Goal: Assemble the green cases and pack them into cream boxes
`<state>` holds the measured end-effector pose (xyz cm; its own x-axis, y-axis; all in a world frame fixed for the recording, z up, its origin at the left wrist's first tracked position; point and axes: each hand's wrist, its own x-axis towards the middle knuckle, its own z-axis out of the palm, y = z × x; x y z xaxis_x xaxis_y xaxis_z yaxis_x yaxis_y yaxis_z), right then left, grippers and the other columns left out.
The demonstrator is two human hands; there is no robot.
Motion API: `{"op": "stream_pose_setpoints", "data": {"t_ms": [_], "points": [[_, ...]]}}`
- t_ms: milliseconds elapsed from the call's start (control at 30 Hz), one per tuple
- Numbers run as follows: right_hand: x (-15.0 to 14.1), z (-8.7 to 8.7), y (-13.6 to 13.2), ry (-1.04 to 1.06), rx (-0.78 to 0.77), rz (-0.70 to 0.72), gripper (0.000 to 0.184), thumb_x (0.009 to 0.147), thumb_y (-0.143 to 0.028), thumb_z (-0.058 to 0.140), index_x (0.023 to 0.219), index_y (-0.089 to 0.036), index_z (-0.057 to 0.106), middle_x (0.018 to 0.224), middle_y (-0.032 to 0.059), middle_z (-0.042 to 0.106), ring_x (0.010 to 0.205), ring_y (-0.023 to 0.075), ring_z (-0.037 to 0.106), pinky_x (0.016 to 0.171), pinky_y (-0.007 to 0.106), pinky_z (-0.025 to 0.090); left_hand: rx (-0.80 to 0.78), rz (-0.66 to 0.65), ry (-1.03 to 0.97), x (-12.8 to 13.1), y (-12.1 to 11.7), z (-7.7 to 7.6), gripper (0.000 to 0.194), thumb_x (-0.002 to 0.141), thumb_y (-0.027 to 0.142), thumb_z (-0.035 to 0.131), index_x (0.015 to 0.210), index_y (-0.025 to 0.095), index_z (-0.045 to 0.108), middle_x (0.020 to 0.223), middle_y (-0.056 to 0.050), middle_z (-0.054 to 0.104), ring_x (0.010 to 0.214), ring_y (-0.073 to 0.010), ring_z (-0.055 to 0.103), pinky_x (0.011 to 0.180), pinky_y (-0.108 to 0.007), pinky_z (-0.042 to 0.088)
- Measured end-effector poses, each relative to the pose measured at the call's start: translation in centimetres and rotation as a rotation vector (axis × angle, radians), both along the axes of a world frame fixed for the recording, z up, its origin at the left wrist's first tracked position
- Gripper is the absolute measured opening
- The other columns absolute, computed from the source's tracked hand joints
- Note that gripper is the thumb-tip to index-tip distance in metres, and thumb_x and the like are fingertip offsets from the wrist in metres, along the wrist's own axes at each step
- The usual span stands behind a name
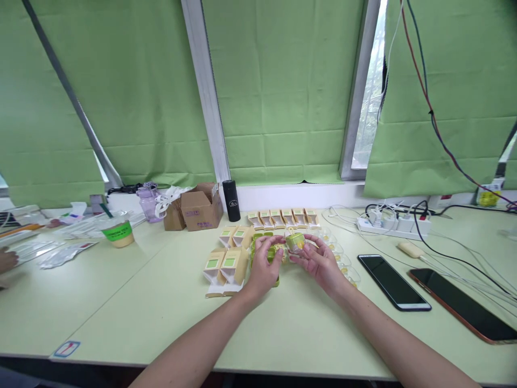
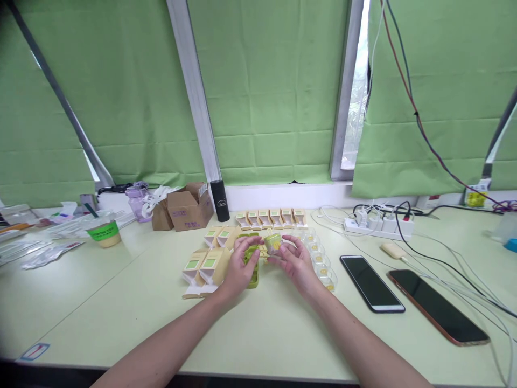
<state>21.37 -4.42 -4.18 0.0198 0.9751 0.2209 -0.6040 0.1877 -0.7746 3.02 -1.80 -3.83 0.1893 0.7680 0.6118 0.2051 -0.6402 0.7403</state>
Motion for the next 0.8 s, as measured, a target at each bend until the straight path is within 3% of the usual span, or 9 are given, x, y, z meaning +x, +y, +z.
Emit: {"op": "stream_pose_setpoints", "data": {"t_ms": [400, 633, 800], "points": [[-0.4, -0.9, 0.6, -0.264, 0.151, -0.267, 0.059, 0.066, -0.038, 0.096, 0.113, -0.029, 0.062, 0.110, 0.0027, 0.062, 0.093, 0.0193, 0.066, 0.084, 0.037, 0.062, -0.114, -0.035, -0.108, -0.1, 1.3, -0.4, 0.028, 0.097, 0.043, 0.064, 0.116, 0.025, 0.074, 0.122, -0.011, 0.071, 0.124, -0.0271, 0.063, 0.106, -0.048, 0.052], [-0.8, -1.2, 0.3, -0.320, 0.190, -0.250, 0.058, 0.069, -0.032, 0.094, 0.117, -0.032, 0.060, 0.117, 0.0037, 0.060, 0.109, 0.0220, 0.062, 0.088, 0.036, 0.063, -0.150, -0.030, -0.179, -0.2, 2.2, -0.9, 0.029, 0.090, 0.043, 0.073, 0.109, 0.022, 0.078, 0.117, -0.013, 0.076, 0.112, -0.0269, 0.070, 0.093, -0.043, 0.058], [-0.8, -1.3, 0.1, -0.348, 0.204, -0.236, 0.057, 0.072, -0.031, 0.092, 0.118, -0.032, 0.059, 0.119, 0.0041, 0.059, 0.116, 0.0236, 0.060, 0.090, 0.037, 0.062, -0.167, -0.080, -0.203, -0.1, 2.3, -0.8, 0.029, 0.088, 0.042, 0.076, 0.106, 0.020, 0.079, 0.116, -0.013, 0.077, 0.111, -0.0270, 0.071, 0.093, -0.041, 0.058]]}}
